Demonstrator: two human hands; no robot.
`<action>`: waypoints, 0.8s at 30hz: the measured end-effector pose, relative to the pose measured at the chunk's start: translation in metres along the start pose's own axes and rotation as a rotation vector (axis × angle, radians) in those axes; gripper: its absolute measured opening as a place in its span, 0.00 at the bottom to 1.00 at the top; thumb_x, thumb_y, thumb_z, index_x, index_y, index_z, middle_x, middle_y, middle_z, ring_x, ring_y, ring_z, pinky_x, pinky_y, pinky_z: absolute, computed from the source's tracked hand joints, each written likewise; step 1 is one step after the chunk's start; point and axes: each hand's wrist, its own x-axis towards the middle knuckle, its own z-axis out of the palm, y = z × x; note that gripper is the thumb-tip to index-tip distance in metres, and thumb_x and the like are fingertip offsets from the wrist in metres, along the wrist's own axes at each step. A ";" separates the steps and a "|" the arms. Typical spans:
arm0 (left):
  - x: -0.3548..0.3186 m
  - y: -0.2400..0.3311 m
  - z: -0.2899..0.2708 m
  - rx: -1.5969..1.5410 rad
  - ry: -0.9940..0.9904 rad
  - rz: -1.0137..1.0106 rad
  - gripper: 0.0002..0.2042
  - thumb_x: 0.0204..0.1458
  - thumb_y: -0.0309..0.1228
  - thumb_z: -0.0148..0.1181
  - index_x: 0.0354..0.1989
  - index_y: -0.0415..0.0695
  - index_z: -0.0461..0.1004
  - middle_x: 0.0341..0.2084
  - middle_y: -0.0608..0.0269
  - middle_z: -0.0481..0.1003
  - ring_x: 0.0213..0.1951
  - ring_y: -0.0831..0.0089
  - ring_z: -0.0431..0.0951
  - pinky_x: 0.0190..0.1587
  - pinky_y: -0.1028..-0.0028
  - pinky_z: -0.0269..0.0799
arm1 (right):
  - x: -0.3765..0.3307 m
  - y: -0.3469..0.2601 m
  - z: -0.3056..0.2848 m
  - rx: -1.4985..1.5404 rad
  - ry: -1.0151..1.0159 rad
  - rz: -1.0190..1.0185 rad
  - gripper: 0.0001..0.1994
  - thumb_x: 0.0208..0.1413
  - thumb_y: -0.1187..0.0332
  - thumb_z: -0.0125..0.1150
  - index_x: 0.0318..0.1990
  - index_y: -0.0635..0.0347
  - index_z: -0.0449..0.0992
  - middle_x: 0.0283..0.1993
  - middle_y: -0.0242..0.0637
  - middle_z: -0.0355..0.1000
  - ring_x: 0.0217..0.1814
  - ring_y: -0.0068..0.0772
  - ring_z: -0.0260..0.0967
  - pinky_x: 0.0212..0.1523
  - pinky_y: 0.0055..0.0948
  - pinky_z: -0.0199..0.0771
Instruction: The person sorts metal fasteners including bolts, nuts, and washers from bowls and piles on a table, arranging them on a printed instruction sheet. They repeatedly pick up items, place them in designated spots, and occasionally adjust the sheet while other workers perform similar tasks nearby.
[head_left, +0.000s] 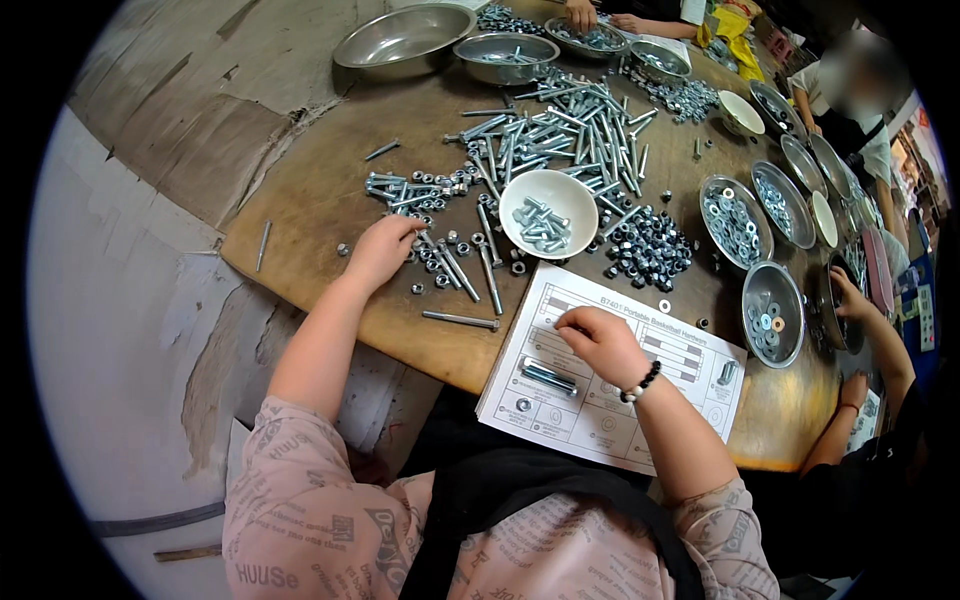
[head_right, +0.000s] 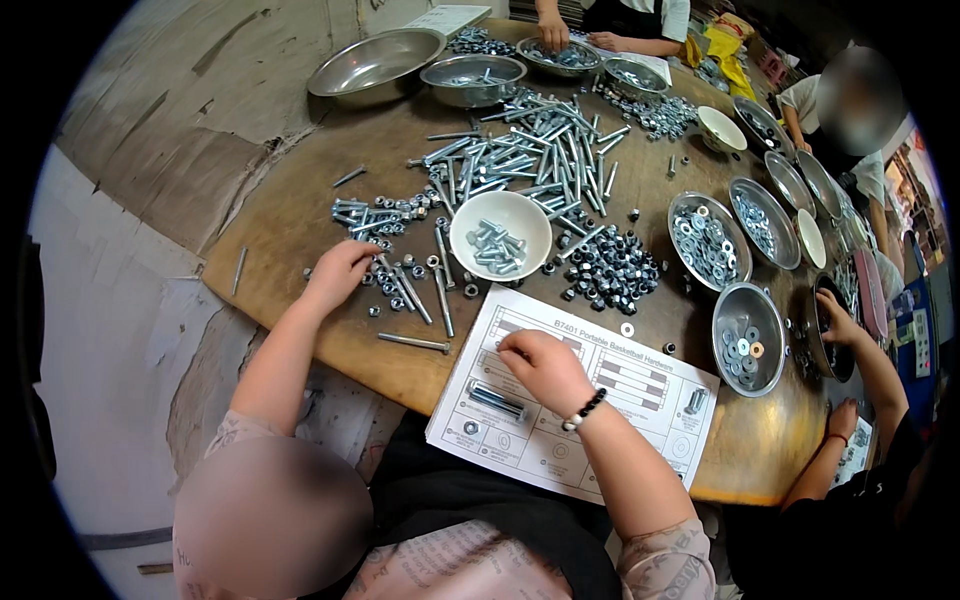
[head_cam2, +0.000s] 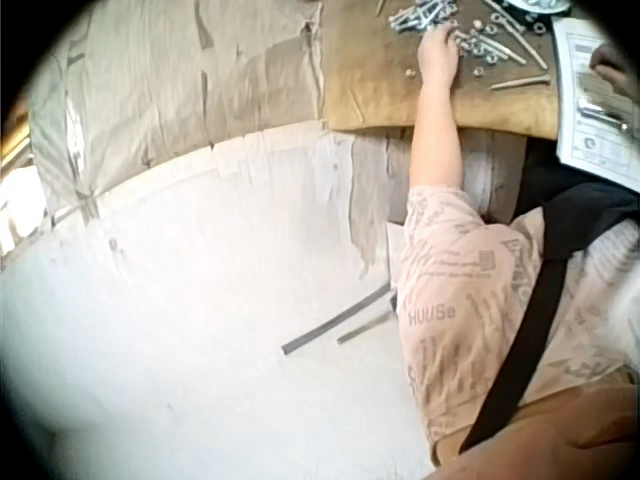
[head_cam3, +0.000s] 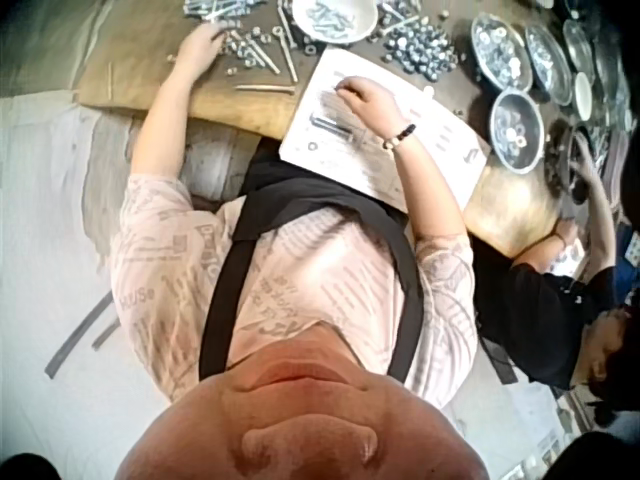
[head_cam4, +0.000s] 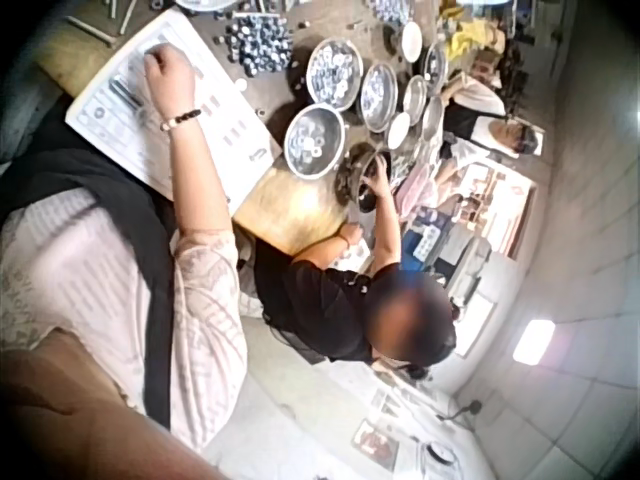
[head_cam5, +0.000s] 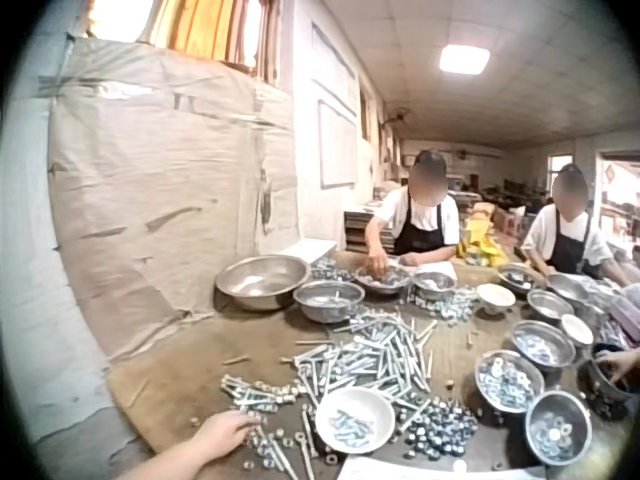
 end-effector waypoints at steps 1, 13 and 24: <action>-0.006 -0.001 -0.001 0.029 -0.013 0.023 0.09 0.46 0.26 0.52 0.36 0.43 0.73 0.34 0.57 0.72 0.38 0.59 0.72 0.41 0.67 0.67 | 0.010 -0.004 0.006 -0.042 -0.036 -0.054 0.08 0.49 0.68 0.54 0.34 0.61 0.74 0.31 0.42 0.71 0.34 0.41 0.68 0.36 0.31 0.68; -0.033 -0.007 0.007 0.140 -0.062 -0.022 0.13 0.41 0.29 0.59 0.39 0.47 0.72 0.34 0.58 0.69 0.40 0.60 0.70 0.42 0.65 0.67 | 0.116 -0.036 0.104 -0.487 -0.040 -0.251 0.09 0.44 0.67 0.57 0.35 0.58 0.73 0.36 0.41 0.68 0.38 0.42 0.69 0.37 0.38 0.70; -0.031 -0.012 0.015 0.073 0.045 0.040 0.11 0.42 0.28 0.58 0.37 0.46 0.72 0.33 0.59 0.70 0.36 0.60 0.71 0.40 0.67 0.68 | 0.126 -0.041 0.121 -0.628 -0.016 -0.226 0.09 0.46 0.68 0.56 0.36 0.58 0.70 0.38 0.44 0.66 0.37 0.42 0.70 0.35 0.37 0.72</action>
